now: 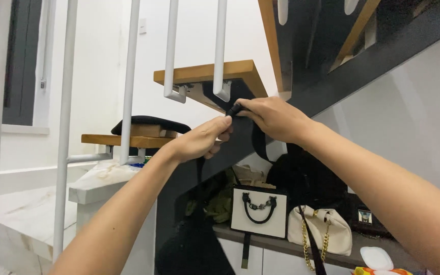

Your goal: The person is cleaning a small leather bag using a spray cleaning solution and a cloth, including rinsing the cloth in a bucket.

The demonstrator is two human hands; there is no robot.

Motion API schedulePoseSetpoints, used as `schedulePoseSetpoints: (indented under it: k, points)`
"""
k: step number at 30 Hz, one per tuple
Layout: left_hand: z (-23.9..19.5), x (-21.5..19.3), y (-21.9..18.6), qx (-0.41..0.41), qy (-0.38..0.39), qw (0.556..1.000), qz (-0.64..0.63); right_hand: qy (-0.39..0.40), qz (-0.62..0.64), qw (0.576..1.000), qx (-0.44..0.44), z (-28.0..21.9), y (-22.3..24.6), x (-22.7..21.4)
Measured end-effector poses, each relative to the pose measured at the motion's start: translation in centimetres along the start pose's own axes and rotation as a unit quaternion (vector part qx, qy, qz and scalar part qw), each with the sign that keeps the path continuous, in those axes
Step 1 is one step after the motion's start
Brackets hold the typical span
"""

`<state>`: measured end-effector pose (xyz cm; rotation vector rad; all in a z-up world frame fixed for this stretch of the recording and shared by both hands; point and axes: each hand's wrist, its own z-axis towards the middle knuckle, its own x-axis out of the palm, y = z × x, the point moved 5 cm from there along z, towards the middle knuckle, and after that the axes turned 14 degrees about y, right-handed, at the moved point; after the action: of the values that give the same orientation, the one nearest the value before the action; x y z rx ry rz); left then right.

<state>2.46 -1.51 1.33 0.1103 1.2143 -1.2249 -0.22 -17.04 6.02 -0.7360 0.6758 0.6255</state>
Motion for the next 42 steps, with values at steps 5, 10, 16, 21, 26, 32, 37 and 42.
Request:
schedulePoseSetpoints:
  k: [5, 10, 16, 21, 26, 32, 37, 42]
  points:
    - [-0.7, 1.6, -0.3, 0.011, 0.02, 0.997, -0.067, 0.005, -0.101, 0.995, -0.016, -1.1, -1.5, 0.7]
    - [-0.2, 2.5, 0.4, 0.024, 0.007, 0.995, -0.096, -0.01, -0.217, 0.975, -0.035, -1.6, -1.9, 0.5]
    - [0.5, 3.3, 1.6, 0.044, -0.023, 0.99, -0.135, -0.01, -0.215, 0.976, -0.034, -2.2, -1.1, 0.3]
    - [0.8, 3.4, 2.9, 0.057, -0.028, 0.987, -0.145, -0.01, -0.181, 0.982, -0.046, -2.9, -0.9, 0.1]
    - [-0.4, 3.6, 2.2, 0.049, -0.032, 0.994, -0.093, 0.013, -0.08, 0.996, -0.046, -4.0, -0.1, 0.2]
    - [-1.8, 5.1, 1.8, 0.038, -0.028, 0.999, -0.021, 0.024, 0.032, 0.997, -0.061, -5.5, 0.2, 0.4]
    - [-3.4, 7.0, 0.2, 0.021, -0.017, 0.995, -0.1, 0.036, 0.09, 0.994, -0.058, -6.4, -0.2, 1.0]
    - [-2.6, 7.2, 3.0, 0.035, -0.018, 0.999, -0.01, 0.069, 0.048, 0.995, -0.06, -7.2, -0.2, 2.8]
